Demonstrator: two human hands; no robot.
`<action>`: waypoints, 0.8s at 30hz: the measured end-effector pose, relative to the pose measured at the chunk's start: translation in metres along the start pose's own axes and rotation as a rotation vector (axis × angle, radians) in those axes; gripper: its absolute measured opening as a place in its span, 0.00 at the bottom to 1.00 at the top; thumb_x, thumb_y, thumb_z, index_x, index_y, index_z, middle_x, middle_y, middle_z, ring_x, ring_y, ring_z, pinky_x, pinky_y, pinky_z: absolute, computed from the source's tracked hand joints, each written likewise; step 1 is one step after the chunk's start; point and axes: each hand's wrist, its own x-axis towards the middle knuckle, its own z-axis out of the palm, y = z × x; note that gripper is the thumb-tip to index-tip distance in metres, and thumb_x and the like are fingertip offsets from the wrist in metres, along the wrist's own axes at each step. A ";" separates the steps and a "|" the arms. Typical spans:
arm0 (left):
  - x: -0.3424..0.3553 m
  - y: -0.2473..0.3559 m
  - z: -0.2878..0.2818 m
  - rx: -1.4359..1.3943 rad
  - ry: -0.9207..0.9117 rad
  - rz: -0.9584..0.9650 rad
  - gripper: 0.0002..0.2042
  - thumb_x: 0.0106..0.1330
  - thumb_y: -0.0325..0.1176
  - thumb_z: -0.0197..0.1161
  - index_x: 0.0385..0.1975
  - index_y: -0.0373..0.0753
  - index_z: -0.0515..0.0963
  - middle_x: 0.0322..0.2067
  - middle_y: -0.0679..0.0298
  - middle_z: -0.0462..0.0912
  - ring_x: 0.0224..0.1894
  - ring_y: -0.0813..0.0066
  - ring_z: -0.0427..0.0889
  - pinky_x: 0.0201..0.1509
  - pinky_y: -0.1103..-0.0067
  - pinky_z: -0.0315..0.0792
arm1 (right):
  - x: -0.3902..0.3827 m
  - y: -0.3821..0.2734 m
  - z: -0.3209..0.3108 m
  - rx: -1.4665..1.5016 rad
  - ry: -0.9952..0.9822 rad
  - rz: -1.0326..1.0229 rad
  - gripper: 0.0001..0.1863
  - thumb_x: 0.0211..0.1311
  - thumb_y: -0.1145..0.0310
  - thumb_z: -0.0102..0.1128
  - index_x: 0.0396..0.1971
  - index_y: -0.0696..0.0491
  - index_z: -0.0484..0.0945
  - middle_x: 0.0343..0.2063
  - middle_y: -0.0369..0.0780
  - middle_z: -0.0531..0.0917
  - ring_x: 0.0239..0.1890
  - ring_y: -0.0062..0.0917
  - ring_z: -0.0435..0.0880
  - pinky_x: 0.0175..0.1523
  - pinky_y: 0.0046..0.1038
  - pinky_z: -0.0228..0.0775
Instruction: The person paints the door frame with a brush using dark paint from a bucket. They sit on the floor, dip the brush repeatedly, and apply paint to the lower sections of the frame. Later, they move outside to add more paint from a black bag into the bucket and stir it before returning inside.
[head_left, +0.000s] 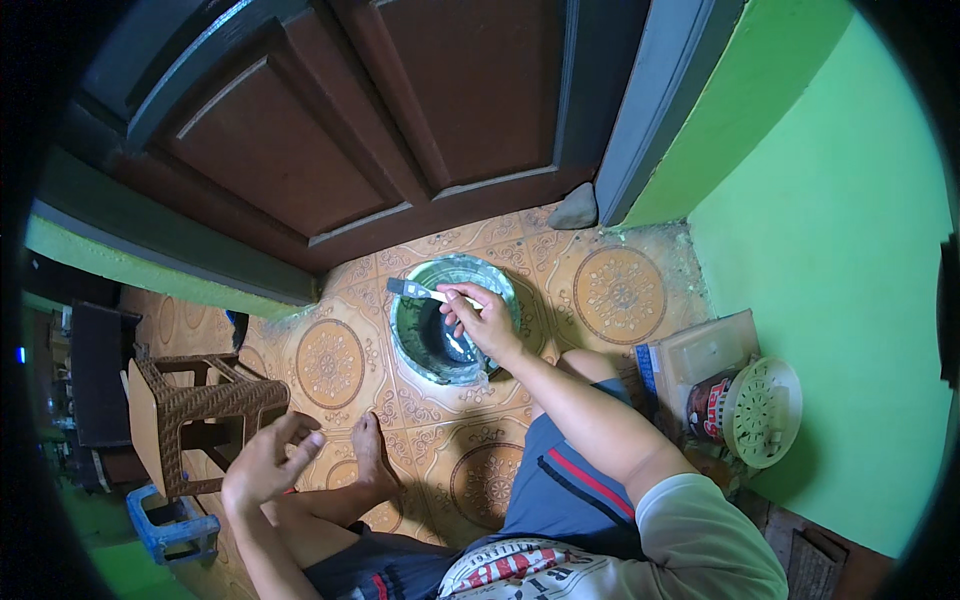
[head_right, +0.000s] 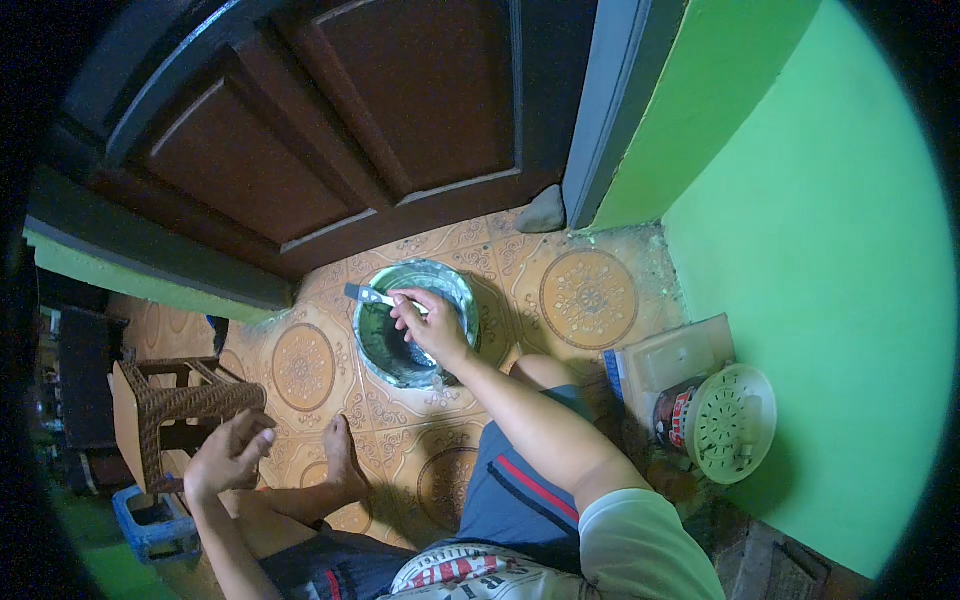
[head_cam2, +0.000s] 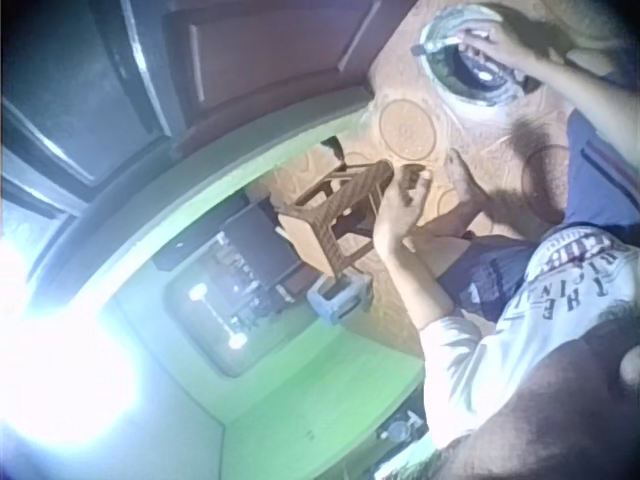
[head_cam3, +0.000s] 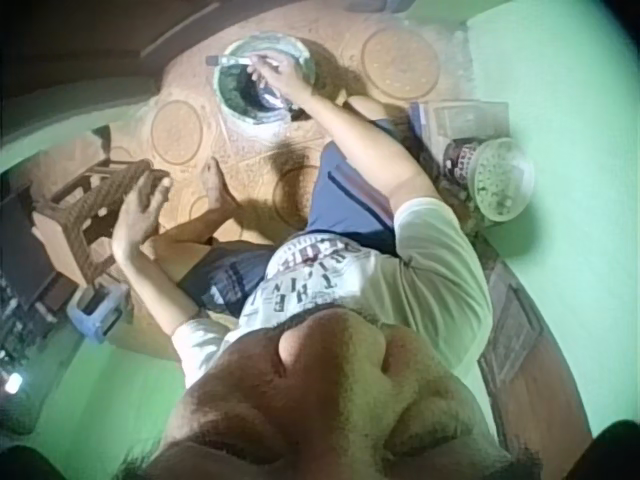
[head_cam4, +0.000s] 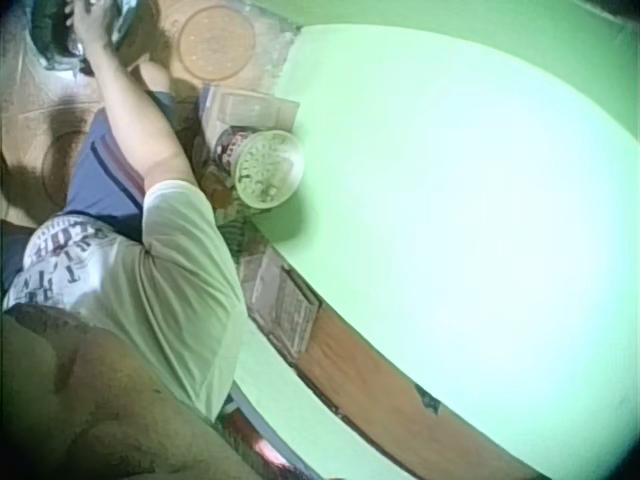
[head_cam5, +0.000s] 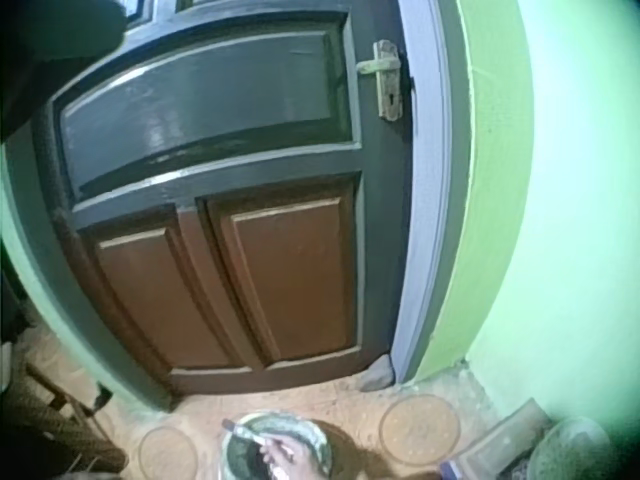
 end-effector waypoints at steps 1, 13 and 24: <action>0.002 0.011 0.004 0.074 -0.026 0.027 0.21 0.70 0.47 0.62 0.46 0.31 0.77 0.38 0.51 0.84 0.39 0.61 0.84 0.44 0.70 0.77 | -0.001 0.000 -0.002 -0.013 -0.003 0.009 0.16 0.74 0.62 0.55 0.52 0.56 0.80 0.32 0.38 0.83 0.30 0.14 0.80 0.29 0.17 0.74; 0.005 -0.001 -0.002 0.247 -0.015 0.181 0.23 0.66 0.51 0.63 0.44 0.34 0.78 0.35 0.51 0.83 0.40 0.51 0.84 0.46 0.65 0.76 | 0.024 0.043 0.031 0.079 -0.007 0.082 0.16 0.74 0.62 0.55 0.52 0.56 0.80 0.32 0.37 0.83 0.28 0.13 0.79 0.29 0.16 0.75; 0.002 -0.006 0.018 0.086 -0.109 0.691 0.10 0.64 0.35 0.65 0.26 0.35 0.79 0.26 0.57 0.79 0.32 0.59 0.82 0.38 0.69 0.76 | 0.046 0.074 0.044 0.062 -0.042 0.110 0.17 0.75 0.62 0.54 0.52 0.57 0.80 0.33 0.37 0.82 0.30 0.14 0.79 0.30 0.17 0.75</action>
